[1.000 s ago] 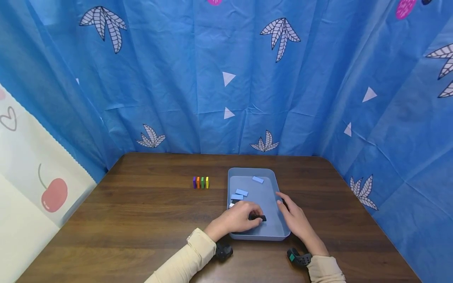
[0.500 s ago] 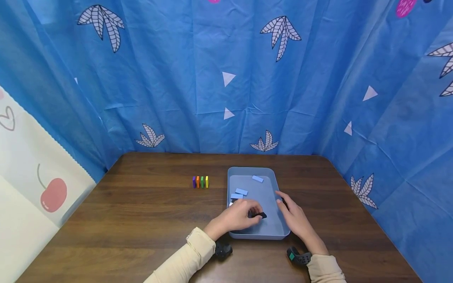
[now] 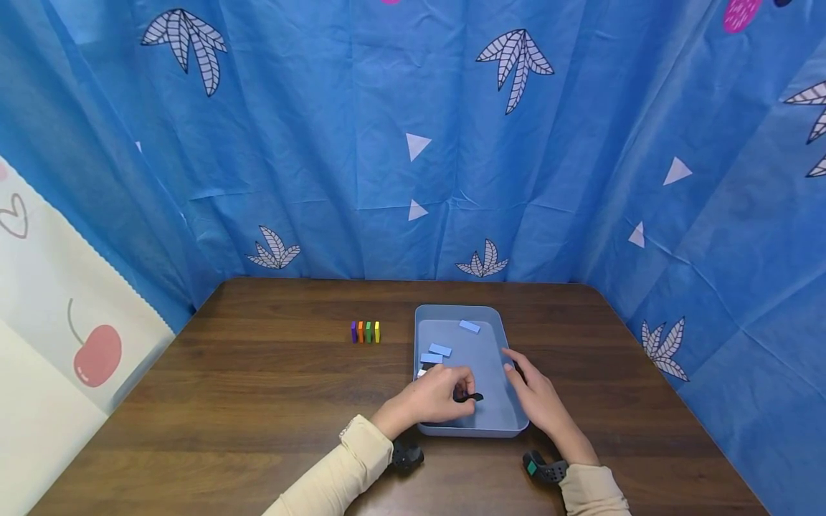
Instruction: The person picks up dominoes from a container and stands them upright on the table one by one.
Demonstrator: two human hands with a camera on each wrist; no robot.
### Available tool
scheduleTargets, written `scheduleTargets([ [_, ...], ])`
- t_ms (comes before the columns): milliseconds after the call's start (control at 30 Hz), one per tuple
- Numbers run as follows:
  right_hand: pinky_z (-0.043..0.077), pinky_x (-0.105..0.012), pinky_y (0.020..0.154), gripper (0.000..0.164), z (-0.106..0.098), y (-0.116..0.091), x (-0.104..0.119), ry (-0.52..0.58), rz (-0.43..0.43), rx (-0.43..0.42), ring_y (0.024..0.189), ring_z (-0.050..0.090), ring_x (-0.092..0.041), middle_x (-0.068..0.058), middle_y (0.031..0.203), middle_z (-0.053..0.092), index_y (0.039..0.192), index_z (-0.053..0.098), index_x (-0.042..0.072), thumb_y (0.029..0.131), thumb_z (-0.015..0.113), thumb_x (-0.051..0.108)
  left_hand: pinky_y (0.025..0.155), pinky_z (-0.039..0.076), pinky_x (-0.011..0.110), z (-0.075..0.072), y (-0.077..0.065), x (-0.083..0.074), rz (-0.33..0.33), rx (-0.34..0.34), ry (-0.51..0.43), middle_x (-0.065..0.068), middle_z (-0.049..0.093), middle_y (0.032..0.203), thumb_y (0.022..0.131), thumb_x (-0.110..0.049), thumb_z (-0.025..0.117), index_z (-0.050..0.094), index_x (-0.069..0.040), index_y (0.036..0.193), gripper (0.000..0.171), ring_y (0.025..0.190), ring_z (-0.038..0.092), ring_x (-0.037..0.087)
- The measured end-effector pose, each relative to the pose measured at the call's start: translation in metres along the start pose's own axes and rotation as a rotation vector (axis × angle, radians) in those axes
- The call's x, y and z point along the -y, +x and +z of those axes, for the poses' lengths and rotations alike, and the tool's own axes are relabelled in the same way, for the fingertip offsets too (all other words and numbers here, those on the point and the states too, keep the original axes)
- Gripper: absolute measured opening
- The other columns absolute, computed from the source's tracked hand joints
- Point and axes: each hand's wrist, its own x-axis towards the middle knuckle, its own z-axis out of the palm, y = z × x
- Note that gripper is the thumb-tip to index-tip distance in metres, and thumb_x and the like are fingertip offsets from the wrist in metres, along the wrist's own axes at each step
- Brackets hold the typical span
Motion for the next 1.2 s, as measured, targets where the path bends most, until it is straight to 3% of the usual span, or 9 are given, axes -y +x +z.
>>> scheduleTargets([
  [367, 0.040, -0.070, 0.106, 0.053, -0.0010, -0.0019, 0.0032, -0.007, 0.002, 0.002, 0.141, 0.042, -0.052, -0.028, 0.160, 0.038, 0.158, 0.038, 0.011, 0.113, 0.036, 0.040, 0.058, 0.043, 0.008, -0.0004, 0.0008, -0.0003, 0.026, 0.022, 0.038, -0.009, 0.065, 0.077, 0.091, -0.022, 0.079, 0.068, -0.016, 0.091, 0.012, 0.063, 0.051, -0.005],
  [700, 0.040, -0.070, 0.107, 0.054, -0.0019, -0.0032, 0.0047, -0.004, 0.008, -0.001, 0.142, 0.042, -0.052, -0.027, 0.160, 0.038, 0.158, 0.038, 0.011, 0.113, 0.036, 0.040, 0.052, 0.038, 0.009, -0.0012, -0.0012, -0.0020, 0.051, 0.022, 0.042, -0.012, 0.056, 0.068, 0.091, -0.016, 0.073, 0.062, -0.017, 0.084, 0.013, 0.054, 0.045, -0.005],
  [833, 0.040, -0.071, 0.106, 0.054, -0.0025, -0.0038, 0.0064, 0.000, 0.015, 0.004, 0.141, 0.042, -0.052, -0.028, 0.160, 0.038, 0.158, 0.038, 0.011, 0.113, 0.036, 0.041, 0.057, 0.039, 0.007, -0.0029, -0.0014, -0.0027, 0.068, 0.026, 0.061, -0.013, 0.060, 0.073, 0.090, -0.014, 0.074, 0.064, -0.018, 0.085, 0.012, 0.058, 0.047, -0.006],
  [967, 0.040, -0.071, 0.106, 0.054, -0.0029, -0.0043, 0.0073, 0.001, 0.016, 0.007, 0.141, 0.042, -0.052, -0.028, 0.160, 0.038, 0.158, 0.037, 0.011, 0.113, 0.036, 0.041, 0.062, 0.042, 0.006, -0.0044, -0.0017, -0.0040, 0.065, 0.066, 0.066, -0.011, 0.068, 0.082, 0.091, -0.019, 0.076, 0.070, -0.017, 0.092, 0.006, 0.065, 0.052, -0.006],
  [1200, 0.039, -0.072, 0.107, 0.052, -0.0030, -0.0045, 0.0069, 0.003, 0.002, -0.004, 0.141, 0.041, -0.053, -0.028, 0.160, 0.037, 0.158, 0.037, 0.010, 0.113, 0.036, 0.038, 0.071, 0.045, 0.005, -0.0032, -0.0004, -0.0071, 0.078, 0.161, 0.183, -0.015, 0.072, 0.093, 0.087, -0.036, 0.084, 0.077, -0.021, 0.104, 0.024, 0.079, 0.059, -0.009],
])
